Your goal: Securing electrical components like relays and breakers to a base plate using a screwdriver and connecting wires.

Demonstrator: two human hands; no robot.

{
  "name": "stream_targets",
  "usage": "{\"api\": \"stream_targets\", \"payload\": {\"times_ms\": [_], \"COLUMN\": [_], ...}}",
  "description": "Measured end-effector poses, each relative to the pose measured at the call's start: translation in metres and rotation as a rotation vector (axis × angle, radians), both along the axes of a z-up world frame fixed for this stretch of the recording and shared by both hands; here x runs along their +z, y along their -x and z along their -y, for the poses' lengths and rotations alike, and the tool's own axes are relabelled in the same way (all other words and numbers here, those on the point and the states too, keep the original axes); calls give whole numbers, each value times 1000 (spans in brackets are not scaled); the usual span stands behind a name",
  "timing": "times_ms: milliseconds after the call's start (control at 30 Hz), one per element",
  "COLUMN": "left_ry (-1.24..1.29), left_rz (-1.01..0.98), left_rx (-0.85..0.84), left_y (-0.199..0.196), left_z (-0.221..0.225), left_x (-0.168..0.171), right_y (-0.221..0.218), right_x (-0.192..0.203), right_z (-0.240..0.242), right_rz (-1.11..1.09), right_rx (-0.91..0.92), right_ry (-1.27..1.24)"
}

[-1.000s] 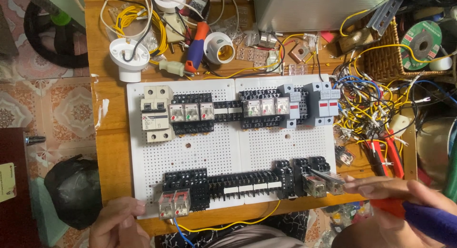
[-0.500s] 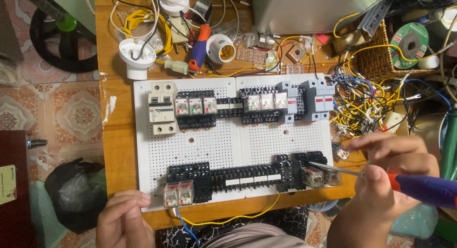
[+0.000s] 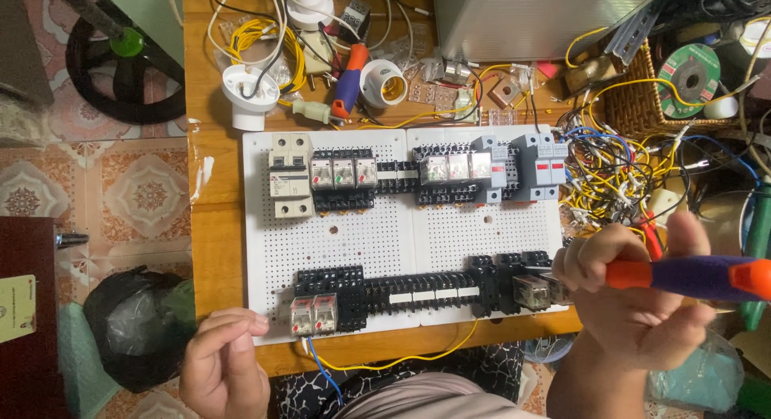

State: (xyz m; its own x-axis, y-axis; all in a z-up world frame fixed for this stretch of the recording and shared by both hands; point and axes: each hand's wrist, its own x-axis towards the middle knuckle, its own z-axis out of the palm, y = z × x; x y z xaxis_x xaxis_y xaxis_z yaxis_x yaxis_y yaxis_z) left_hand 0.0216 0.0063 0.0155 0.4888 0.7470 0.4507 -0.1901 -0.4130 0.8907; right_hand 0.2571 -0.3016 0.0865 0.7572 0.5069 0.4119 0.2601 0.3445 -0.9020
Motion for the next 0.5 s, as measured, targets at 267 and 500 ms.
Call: {"api": "stream_targets", "payload": {"times_ms": [267, 500], "left_ry": [51, -29], "left_rz": [-17, -42], "left_rx": [48, -64], "left_y": [0, 7], "left_z": [9, 3], "left_x": [7, 5], "right_y": [5, 7], "right_x": [10, 11], "right_z": [-4, -6], "right_rz": [147, -24], "right_rx": [-211, -100], "right_ry": [-53, -61]}}
